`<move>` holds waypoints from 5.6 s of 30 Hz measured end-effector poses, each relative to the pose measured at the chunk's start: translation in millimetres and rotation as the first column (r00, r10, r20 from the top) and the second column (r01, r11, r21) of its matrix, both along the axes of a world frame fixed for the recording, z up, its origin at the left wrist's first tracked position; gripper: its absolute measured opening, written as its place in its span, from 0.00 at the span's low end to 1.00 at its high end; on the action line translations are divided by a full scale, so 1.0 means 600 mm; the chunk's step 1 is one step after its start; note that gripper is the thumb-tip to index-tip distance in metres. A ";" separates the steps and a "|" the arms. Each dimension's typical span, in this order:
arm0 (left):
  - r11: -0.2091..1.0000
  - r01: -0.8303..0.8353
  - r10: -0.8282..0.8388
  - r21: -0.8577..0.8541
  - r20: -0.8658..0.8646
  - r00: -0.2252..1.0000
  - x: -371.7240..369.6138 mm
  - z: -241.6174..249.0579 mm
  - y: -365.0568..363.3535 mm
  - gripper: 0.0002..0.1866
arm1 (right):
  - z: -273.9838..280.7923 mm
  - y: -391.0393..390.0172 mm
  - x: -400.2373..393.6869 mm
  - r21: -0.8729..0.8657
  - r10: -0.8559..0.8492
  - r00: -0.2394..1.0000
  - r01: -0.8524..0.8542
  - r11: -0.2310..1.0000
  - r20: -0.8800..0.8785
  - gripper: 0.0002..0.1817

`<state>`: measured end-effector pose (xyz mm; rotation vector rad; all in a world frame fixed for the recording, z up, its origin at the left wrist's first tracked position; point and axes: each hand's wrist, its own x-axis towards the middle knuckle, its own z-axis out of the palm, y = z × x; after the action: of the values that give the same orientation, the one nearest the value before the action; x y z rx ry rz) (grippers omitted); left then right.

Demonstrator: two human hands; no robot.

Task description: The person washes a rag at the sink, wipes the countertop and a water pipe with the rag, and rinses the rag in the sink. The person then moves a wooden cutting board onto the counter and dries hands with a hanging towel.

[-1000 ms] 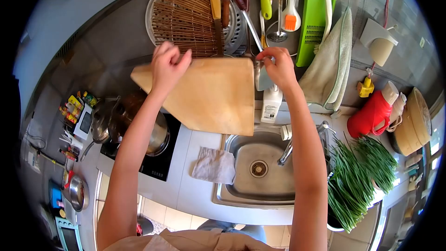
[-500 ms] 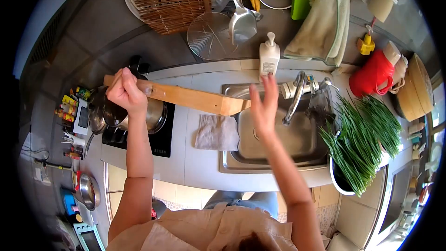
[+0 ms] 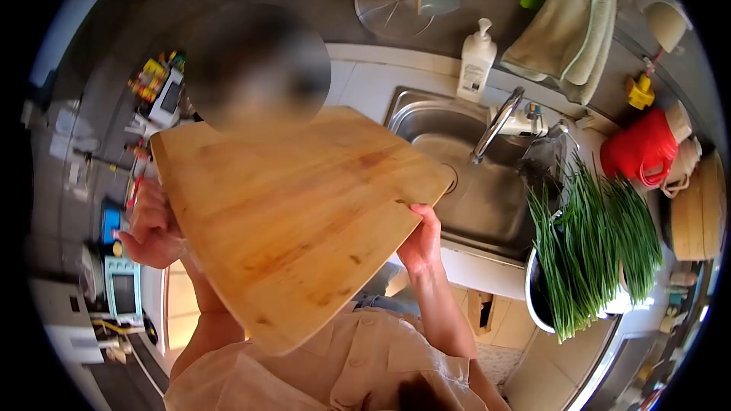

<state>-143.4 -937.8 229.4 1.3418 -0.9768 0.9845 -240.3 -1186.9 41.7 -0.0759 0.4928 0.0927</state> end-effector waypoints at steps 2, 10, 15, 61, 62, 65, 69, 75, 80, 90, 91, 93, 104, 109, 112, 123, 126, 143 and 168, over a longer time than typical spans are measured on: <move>0.999 -0.015 0.013 -0.031 -0.061 0.998 -0.050 -0.025 0.064 0.25 | 0.021 0.016 -0.039 -0.099 0.026 0.999 -0.029 0.995 -0.033 0.22; 0.730 -0.598 0.374 -0.330 -0.539 0.755 -0.270 -0.074 0.236 0.28 | 0.080 0.150 -0.096 -0.253 0.379 0.923 -0.384 0.888 -0.072 0.24; 0.634 -0.689 0.376 -0.350 -0.639 0.671 -0.446 -0.122 0.371 0.31 | 0.076 0.276 -0.097 -0.349 0.604 0.775 -0.627 0.696 -0.187 0.19; 0.213 -0.627 -0.824 -0.749 -0.482 0.296 -0.050 -0.466 1.332 0.22 | -0.054 1.216 0.397 -0.472 0.729 0.657 -0.713 0.519 -0.193 0.32; 0.275 -0.610 -0.827 -0.743 -0.507 0.244 -0.039 -0.472 1.348 0.22 | -0.044 1.226 0.396 -0.472 0.718 0.674 -0.697 0.540 -0.174 0.32; 0.353 -0.558 -0.852 -0.751 -0.504 0.140 -0.008 -0.550 1.419 0.26 | -0.029 1.242 0.390 -0.508 0.665 0.725 -0.647 0.569 -0.180 0.32; 0.351 -0.840 -0.696 -0.414 -0.716 0.062 0.106 -0.557 1.515 0.35 | 0.008 1.252 0.370 -0.560 0.623 0.749 -0.623 0.546 -0.225 0.30; 0.344 -0.826 -0.601 -0.446 -0.780 0.171 0.226 -0.613 1.582 0.26 | 0.036 1.255 0.340 -0.587 0.576 0.784 -0.584 0.560 -0.230 0.30; 0.167 -0.877 -0.595 -0.451 -0.755 0.275 0.234 -0.592 1.552 0.12 | 0.025 1.226 0.340 -0.586 0.568 0.793 -0.573 0.572 -0.221 0.31; -0.016 -0.911 -0.600 -0.413 -0.725 0.339 -0.095 -0.534 1.484 0.00 | 0.032 1.205 0.355 -0.648 0.567 0.781 -0.577 0.497 -0.261 0.32; -0.049 -0.916 -0.581 -0.399 -0.735 0.351 -0.130 -0.528 1.484 0.02 | 0.037 1.212 0.359 -0.656 0.565 0.778 -0.580 0.482 -0.273 0.32; -0.138 -0.905 -0.539 -0.402 -0.736 0.409 -0.205 -0.551 1.495 0.04 | 0.041 1.228 0.365 -0.662 0.558 0.777 -0.584 0.469 -0.290 0.32; -0.403 -0.797 -0.255 -0.450 -0.781 0.570 -0.368 -0.636 1.707 0.01 | -0.018 1.338 0.399 -0.511 0.653 0.738 -0.633 0.581 -0.171 0.30; -0.426 -0.756 -0.211 -0.498 -0.758 0.618 -0.367 -0.687 1.771 0.00 | -0.040 1.440 0.413 -0.487 0.659 0.740 -0.630 0.605 -0.138 0.29; -0.350 -0.746 -0.169 -0.567 -0.745 0.646 -0.313 -0.642 1.745 0.15 | -0.061 1.483 0.426 -0.457 0.671 0.729 -0.646 0.612 -0.133 0.29; 0.722 -0.659 -0.491 -0.212 -0.828 -0.271 0.008 -0.364 1.585 0.24 | -0.101 1.560 0.551 -0.393 0.712 0.690 -0.696 0.601 -0.134 0.28; 0.705 -0.700 -0.371 -0.110 -0.899 -0.233 0.068 -0.432 1.600 0.25 | -0.138 1.582 0.604 -0.389 0.756 0.642 -0.734 0.557 -0.128 0.25; 0.610 -0.443 0.180 0.657 -0.660 -0.729 0.254 -0.612 1.689 0.31 | -0.329 1.662 0.721 -0.406 0.749 -0.051 -0.815 -0.413 -0.660 0.25; 0.198 -0.938 -0.918 -0.283 -0.389 -0.076 0.273 -0.616 1.464 0.29 | -0.220 2.188 1.058 -0.926 0.897 0.289 0.080 -0.370 -0.334 0.14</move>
<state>20.6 -59.5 -140.4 0.2081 1.2698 -0.0860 394.5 125.8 -90.2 -1.9832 -0.5687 0.7416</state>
